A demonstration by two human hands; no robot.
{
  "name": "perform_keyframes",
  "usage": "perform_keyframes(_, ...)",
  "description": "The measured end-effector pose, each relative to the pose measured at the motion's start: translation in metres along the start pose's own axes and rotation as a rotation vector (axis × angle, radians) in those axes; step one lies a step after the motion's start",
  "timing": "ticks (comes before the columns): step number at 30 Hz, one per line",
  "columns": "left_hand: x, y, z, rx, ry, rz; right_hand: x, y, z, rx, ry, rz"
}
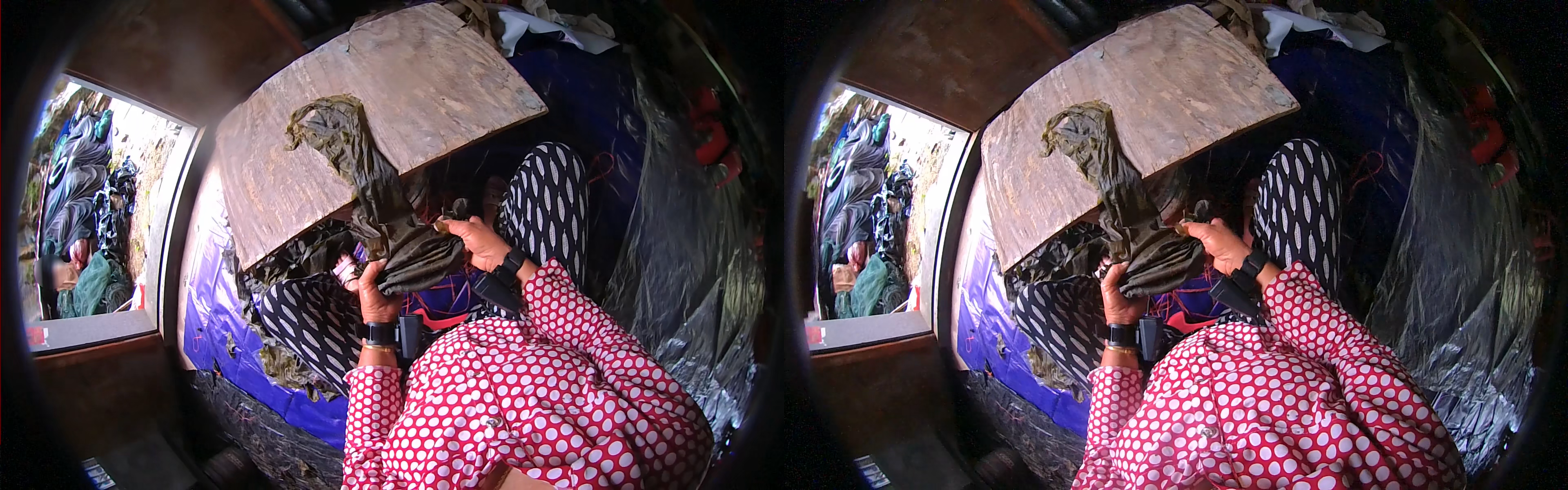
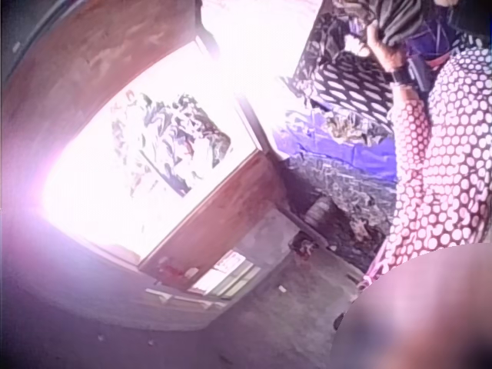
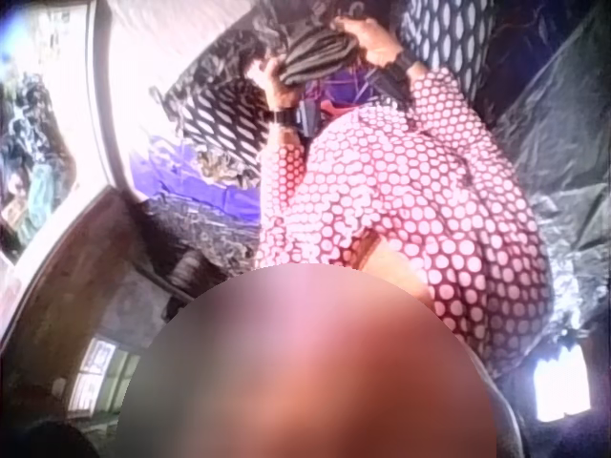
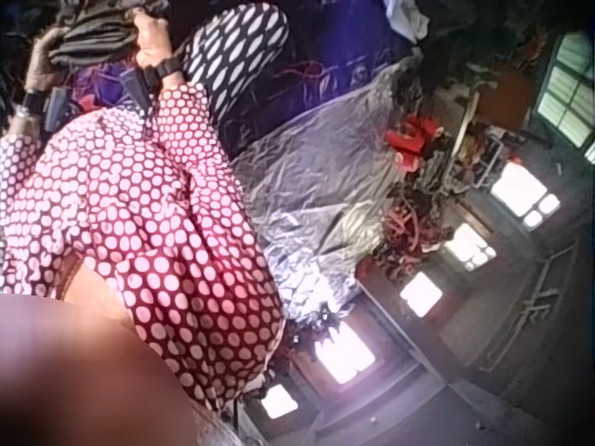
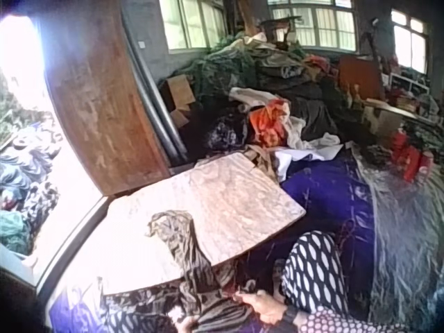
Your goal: Cleaning, stacking, and flattening large dried leaves on a wooden board.
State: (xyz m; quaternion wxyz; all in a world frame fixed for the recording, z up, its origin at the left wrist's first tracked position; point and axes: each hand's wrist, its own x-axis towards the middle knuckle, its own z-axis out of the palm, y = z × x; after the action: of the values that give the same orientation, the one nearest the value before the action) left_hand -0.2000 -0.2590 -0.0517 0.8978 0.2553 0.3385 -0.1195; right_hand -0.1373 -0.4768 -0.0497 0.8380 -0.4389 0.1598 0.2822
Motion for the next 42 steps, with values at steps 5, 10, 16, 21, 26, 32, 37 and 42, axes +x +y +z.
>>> perform_keyframes(5,-0.027,-0.001,0.05,-0.015,-0.073,0.112,-0.001,-0.009,0.0,0.013,-0.001,0.071)
perform_keyframes(10,-0.025,0.002,0.039,0.157,-0.07,0.088,-0.018,-0.032,0.025,-0.034,-0.048,0.215)
perform_keyframes(16,-0.028,0.004,0.046,0.103,-0.115,0.105,-0.022,-0.032,0.025,-0.078,-0.105,0.18)
perform_keyframes(21,-0.014,-0.002,0.028,0.069,-0.046,0.117,-0.01,-0.019,0.017,0.112,-0.056,0.101)
perform_keyframes(26,-0.007,0.002,0.008,0.058,-0.038,0.086,-0.015,-0.025,0.02,0.188,-0.124,0.162)
perform_keyframes(32,-0.039,0.006,0.062,-0.113,-0.143,0.062,-0.028,-0.044,0.024,0.234,-0.208,0.239)
perform_keyframes(37,-0.027,0.003,0.043,0.135,-0.081,0.01,-0.023,-0.037,0.023,0.059,-0.163,0.174)
perform_keyframes(42,-0.016,-0.001,0.027,0.145,-0.039,0.095,-0.012,-0.024,0.011,0.075,-0.082,0.127)
